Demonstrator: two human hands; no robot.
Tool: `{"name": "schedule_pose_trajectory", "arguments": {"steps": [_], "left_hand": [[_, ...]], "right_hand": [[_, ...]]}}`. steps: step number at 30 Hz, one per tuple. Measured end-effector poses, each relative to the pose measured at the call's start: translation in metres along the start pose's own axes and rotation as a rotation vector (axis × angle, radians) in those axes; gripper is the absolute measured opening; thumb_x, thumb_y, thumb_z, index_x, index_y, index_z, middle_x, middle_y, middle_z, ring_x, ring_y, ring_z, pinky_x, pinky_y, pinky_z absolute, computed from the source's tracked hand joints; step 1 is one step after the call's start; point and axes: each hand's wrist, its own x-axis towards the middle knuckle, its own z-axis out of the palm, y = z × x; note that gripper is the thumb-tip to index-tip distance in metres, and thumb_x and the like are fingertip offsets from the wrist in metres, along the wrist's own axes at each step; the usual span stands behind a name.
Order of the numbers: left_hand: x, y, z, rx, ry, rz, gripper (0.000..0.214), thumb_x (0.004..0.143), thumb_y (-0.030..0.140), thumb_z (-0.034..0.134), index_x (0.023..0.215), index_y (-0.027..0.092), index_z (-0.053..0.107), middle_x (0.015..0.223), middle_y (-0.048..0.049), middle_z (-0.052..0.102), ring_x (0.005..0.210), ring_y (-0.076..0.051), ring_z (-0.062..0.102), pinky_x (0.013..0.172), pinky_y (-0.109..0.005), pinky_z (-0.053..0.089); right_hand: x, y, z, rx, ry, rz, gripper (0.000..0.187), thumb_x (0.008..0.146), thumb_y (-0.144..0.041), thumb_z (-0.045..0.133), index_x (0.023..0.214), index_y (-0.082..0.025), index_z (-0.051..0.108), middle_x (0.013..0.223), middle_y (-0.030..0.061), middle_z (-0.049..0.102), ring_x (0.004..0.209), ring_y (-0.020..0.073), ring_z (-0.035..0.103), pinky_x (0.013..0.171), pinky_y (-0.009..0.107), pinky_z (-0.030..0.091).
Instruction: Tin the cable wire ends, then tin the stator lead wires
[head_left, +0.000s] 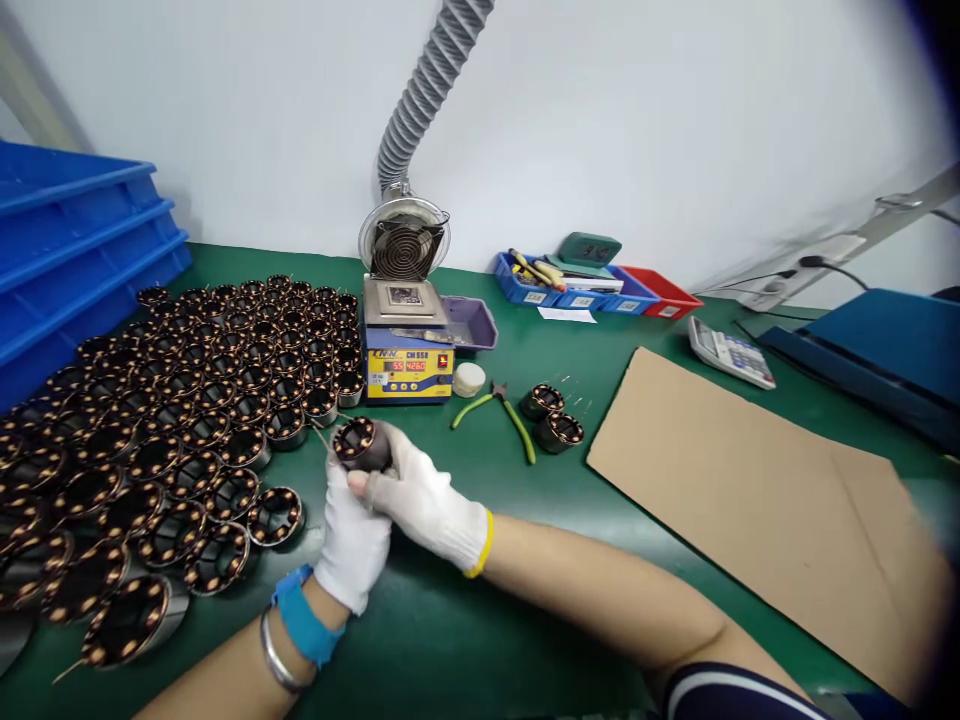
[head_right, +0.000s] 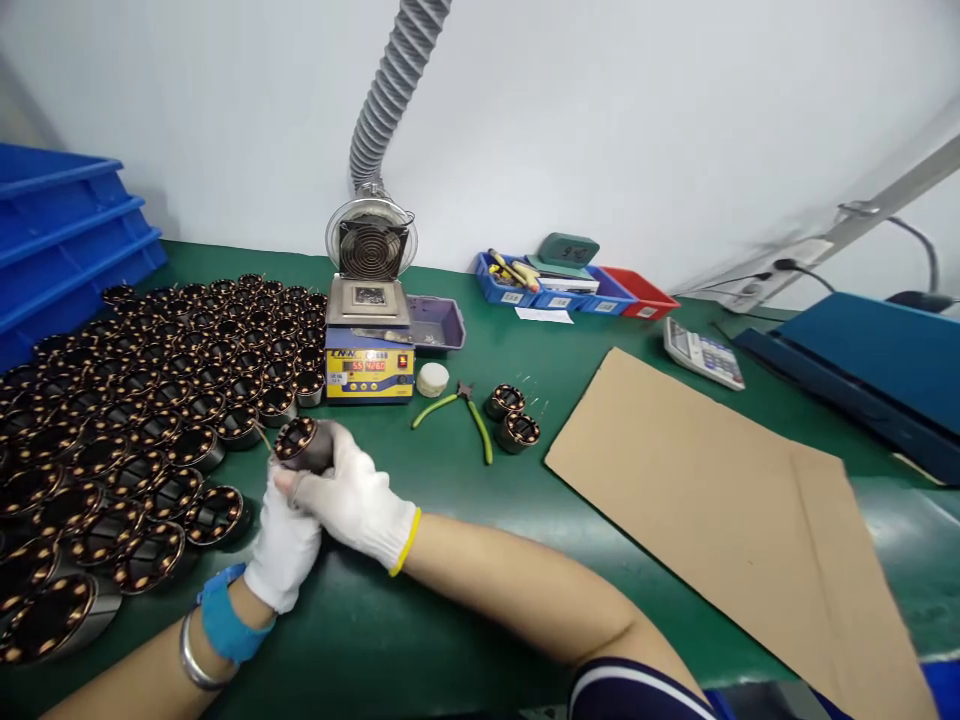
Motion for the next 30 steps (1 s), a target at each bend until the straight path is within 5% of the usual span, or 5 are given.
{"name": "schedule_pose_trajectory", "arguments": {"steps": [8,12,18,22,30], "left_hand": [[0.007,0.017,-0.005,-0.287,-0.218,-0.090,0.054,0.064,0.033,0.070,0.111,0.014,0.051,0.112,-0.0109,0.064,0.107,-0.025,0.059,0.094,-0.036,0.047],[0.005,0.016,-0.001,0.007,-0.197,-0.010,0.061,0.069,0.040,0.065,0.122,0.014,0.047,0.120,-0.0140,0.060,0.109,-0.028,0.058,0.095,-0.042,0.046],[0.005,0.021,-0.013,0.857,-0.105,0.549,0.056,0.080,0.042,0.051,0.128,0.013,0.046,0.143,-0.0136,0.039,0.114,-0.035,0.051,0.086,-0.049,0.046],[0.004,0.036,-0.029,1.193,-0.125,0.448,0.060,0.083,0.046,0.040,0.129,0.008,0.045,0.145,-0.0159,0.035,0.103,-0.038,0.053,0.064,-0.046,0.047],[0.005,0.037,-0.039,1.321,-0.191,0.417,0.066,0.083,0.050,0.033,0.134,0.008,0.042,0.144,-0.0164,0.036,0.096,-0.034,0.055,0.057,-0.041,0.046]], "right_hand": [[0.014,0.004,-0.030,0.122,-0.184,0.234,0.047,0.078,-0.061,0.050,0.089,-0.017,0.063,0.073,0.0019,0.064,0.059,0.0109,0.057,0.054,0.020,0.045],[0.026,-0.006,-0.047,0.008,-0.226,0.215,0.037,0.069,-0.050,0.066,0.084,-0.017,0.064,0.071,0.0001,0.064,0.058,0.0095,0.057,0.052,0.018,0.045],[0.073,-0.058,-0.106,-0.310,0.291,-0.244,0.053,0.069,-0.041,0.066,0.117,-0.020,0.056,0.106,0.0038,0.063,0.093,0.0161,0.061,0.085,0.030,0.049],[0.124,-0.090,-0.142,-0.729,0.591,-0.388,0.062,0.073,-0.041,0.058,0.128,-0.017,0.046,0.119,0.0078,0.056,0.112,0.0250,0.053,0.098,0.042,0.041],[0.168,-0.083,-0.147,-0.982,0.599,-0.258,0.060,0.072,-0.043,0.055,0.128,-0.025,0.045,0.116,0.0092,0.055,0.107,0.0313,0.054,0.090,0.049,0.045]]}}
